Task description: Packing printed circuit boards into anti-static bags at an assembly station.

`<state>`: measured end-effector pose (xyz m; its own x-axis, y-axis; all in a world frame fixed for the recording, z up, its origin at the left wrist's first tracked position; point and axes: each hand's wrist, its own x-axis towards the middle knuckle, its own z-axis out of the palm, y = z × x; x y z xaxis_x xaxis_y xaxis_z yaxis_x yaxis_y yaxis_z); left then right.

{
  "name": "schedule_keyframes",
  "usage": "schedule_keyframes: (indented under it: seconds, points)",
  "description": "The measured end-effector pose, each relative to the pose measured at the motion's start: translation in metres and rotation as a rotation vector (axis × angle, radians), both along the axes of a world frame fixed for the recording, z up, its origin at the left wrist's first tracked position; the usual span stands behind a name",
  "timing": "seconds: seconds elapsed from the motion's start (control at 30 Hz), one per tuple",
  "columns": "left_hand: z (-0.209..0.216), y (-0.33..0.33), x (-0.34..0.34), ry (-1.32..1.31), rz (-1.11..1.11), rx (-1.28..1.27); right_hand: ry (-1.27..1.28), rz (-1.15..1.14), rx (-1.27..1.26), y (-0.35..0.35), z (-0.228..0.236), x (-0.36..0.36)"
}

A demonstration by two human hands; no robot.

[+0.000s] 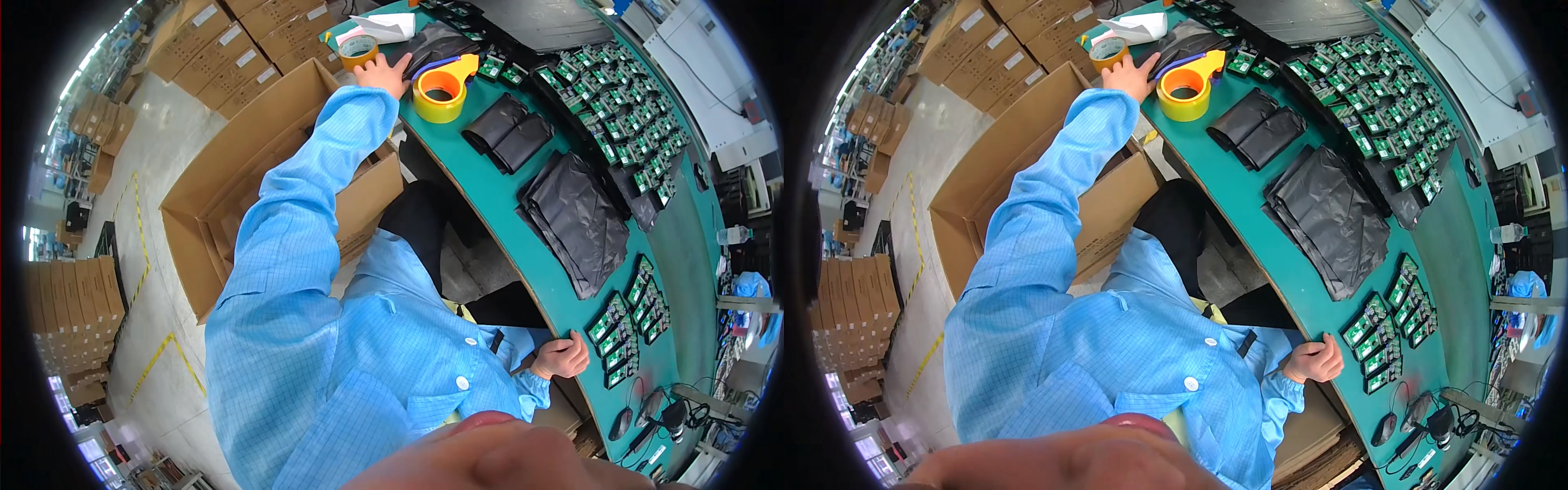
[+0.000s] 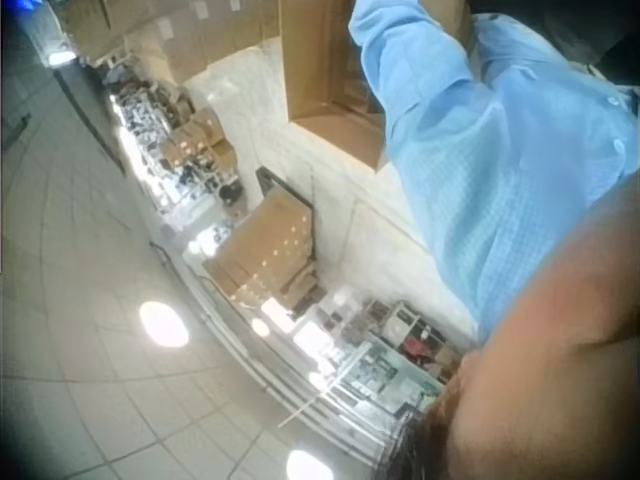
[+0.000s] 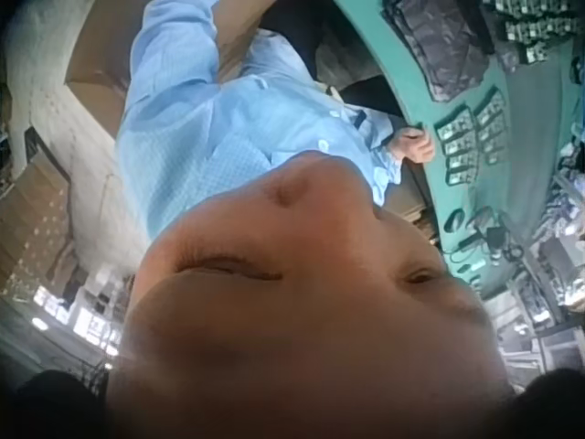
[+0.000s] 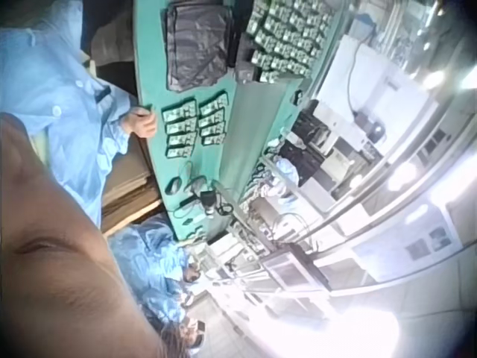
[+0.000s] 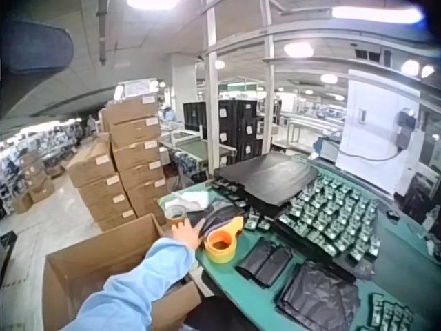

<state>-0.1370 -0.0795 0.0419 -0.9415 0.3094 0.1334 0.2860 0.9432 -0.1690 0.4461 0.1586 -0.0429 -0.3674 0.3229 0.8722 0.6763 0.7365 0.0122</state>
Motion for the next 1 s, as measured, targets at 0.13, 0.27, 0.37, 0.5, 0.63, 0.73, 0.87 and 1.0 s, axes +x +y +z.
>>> schedule_keyframes:
  seconds: [0.13, 0.27, 0.37, 0.5, 0.63, 0.73, 0.87, 1.0]
  points:
    - [-0.010, -0.004, -0.008, 0.085, -0.040, 0.052, -0.004, -0.011, 0.001, 0.000, -0.001, 0.001]
    - [-0.035, -0.020, -0.019, 0.397, -0.265, 0.269, 0.001, -0.013, -0.001, 0.001, -0.002, 0.003]
    - [-0.014, -0.029, -0.004, 0.589, -0.171, 0.530, -0.014, -0.010, -0.006, -0.001, 0.001, 0.001]
    - [-0.040, -0.063, -0.067, 0.323, 0.083, 0.663, -0.005, 0.002, -0.005, 0.000, 0.000, 0.000]
    - [-0.040, -0.064, -0.101, 0.251, -0.029, 0.579, -0.012, -0.013, 0.004, -0.001, -0.001, 0.001]
    - [-0.034, -0.062, -0.119, 0.167, -0.013, 0.569, -0.020, -0.010, -0.004, -0.001, 0.001, 0.002]
    - [-0.038, -0.058, -0.141, 0.173, -0.061, 0.564, -0.013, -0.010, 0.001, 0.000, 0.001, 0.002]
    - [-0.039, -0.049, -0.138, 0.146, 0.053, 0.582, -0.036, -0.019, 0.003, 0.002, 0.000, 0.002]
